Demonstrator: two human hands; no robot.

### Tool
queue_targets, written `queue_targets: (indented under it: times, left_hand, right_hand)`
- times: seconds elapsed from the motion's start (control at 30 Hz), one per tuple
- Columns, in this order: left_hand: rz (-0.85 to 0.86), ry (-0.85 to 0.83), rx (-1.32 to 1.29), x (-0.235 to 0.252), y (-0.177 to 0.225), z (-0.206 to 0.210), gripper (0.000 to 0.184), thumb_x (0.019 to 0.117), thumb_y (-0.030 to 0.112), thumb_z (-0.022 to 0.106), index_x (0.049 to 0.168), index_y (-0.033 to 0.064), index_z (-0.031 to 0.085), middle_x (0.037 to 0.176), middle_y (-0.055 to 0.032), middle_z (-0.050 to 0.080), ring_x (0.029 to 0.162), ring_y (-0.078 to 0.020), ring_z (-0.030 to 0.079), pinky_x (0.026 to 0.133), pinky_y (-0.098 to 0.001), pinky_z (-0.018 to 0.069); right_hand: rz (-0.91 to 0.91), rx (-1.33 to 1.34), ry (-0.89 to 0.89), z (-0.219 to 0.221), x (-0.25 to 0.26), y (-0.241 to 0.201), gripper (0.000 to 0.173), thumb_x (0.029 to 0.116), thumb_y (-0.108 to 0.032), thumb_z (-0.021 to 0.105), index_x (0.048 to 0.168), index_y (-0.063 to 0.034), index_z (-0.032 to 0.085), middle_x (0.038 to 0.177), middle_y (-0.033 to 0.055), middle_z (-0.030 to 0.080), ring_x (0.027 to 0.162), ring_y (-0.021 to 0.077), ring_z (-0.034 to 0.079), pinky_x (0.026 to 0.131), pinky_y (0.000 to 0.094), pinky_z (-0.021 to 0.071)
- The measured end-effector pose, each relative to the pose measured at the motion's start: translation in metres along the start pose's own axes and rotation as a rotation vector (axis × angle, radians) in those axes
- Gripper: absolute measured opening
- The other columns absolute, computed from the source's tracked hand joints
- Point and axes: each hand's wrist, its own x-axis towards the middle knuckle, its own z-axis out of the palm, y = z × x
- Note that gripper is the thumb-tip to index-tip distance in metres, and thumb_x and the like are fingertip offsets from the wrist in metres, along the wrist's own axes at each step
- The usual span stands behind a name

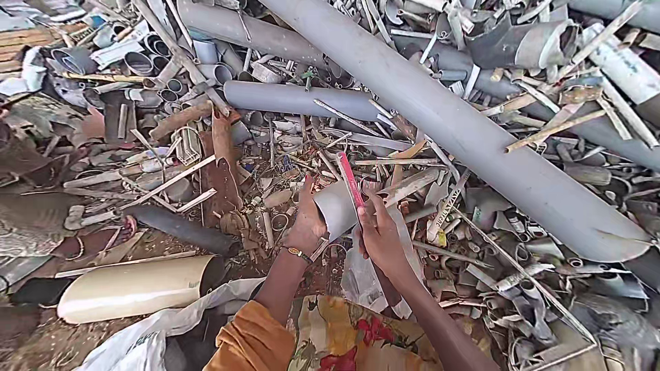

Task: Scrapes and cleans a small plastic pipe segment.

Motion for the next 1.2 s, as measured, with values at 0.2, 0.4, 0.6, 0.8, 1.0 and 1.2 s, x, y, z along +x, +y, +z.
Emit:
queue_targets:
  times: [0.2, 0.4, 0.6, 0.8, 1.0, 1.2]
  left_hand:
    - [0.105, 0.120, -0.155, 0.007, -0.010, 0.004, 0.062, 0.1076, 0.056, 0.018, 0.140, 0.0114, 0.045, 0.121, -0.0152, 0.060, 0.105, -0.0248, 0.062, 0.085, -0.0479, 0.0530]
    - [0.052, 0.152, -0.189, 0.000, -0.014, 0.020, 0.062, 0.1062, 0.059, 0.023, 0.140, 0.0125, 0.044, 0.122, -0.0148, 0.059, 0.107, -0.0257, 0.061, 0.085, -0.0507, 0.0529]
    - [0.105, 0.080, -0.300, 0.006, -0.014, 0.019, 0.065, 0.1041, 0.064, 0.017, 0.131, 0.0135, 0.049, 0.112, -0.0121, 0.061, 0.099, -0.0236, 0.064, 0.079, -0.0465, 0.0553]
    - [0.059, 0.097, -0.221, 0.004, -0.011, 0.004, 0.074, 0.1013, 0.070, 0.020, 0.145, 0.0149, 0.044, 0.131, -0.0140, 0.059, 0.116, -0.0276, 0.061, 0.092, -0.0537, 0.0517]
    - [0.148, 0.048, -0.249, 0.008, -0.004, -0.002, 0.070, 0.1030, 0.067, 0.018, 0.136, 0.0145, 0.050, 0.118, -0.0111, 0.064, 0.105, -0.0235, 0.064, 0.085, -0.0479, 0.0547]
    - [0.112, 0.034, -0.235, 0.008, -0.007, -0.001, 0.067, 0.1026, 0.067, 0.024, 0.135, 0.0151, 0.051, 0.118, -0.0116, 0.064, 0.105, -0.0242, 0.064, 0.085, -0.0479, 0.0551]
  right_hand:
    - [-0.421, -0.662, 0.187, 0.013, -0.006, 0.022, 0.044, 0.1025, -0.008, 0.051, 0.145, -0.0080, 0.059, 0.086, 0.0191, 0.072, 0.065, 0.0354, 0.070, 0.058, 0.0473, 0.0562]
    - [-0.594, -0.668, 0.355, 0.004, 0.017, 0.040, 0.040, 0.1007, -0.007, 0.052, 0.138, -0.0038, 0.065, 0.081, 0.0177, 0.072, 0.057, 0.0321, 0.068, 0.051, 0.0445, 0.0554]
    - [-0.713, -0.690, 0.227, 0.015, 0.001, 0.041, 0.043, 0.0952, -0.003, 0.059, 0.138, -0.0039, 0.065, 0.078, 0.0154, 0.068, 0.051, 0.0281, 0.064, 0.046, 0.0388, 0.0533]
    - [-0.589, -0.680, 0.358, 0.007, 0.018, 0.053, 0.041, 0.1012, -0.006, 0.053, 0.141, -0.0020, 0.061, 0.080, 0.0197, 0.072, 0.057, 0.0342, 0.068, 0.052, 0.0455, 0.0554]
    - [-0.681, -0.650, 0.227, 0.032, 0.003, 0.036, 0.039, 0.1000, -0.008, 0.056, 0.138, -0.0056, 0.066, 0.080, 0.0158, 0.070, 0.055, 0.0295, 0.066, 0.049, 0.0407, 0.0546]
    - [-0.595, -0.571, 0.241, 0.035, 0.007, 0.035, 0.039, 0.1016, -0.009, 0.054, 0.138, -0.0005, 0.063, 0.085, 0.0175, 0.073, 0.064, 0.0312, 0.070, 0.059, 0.0428, 0.0584]
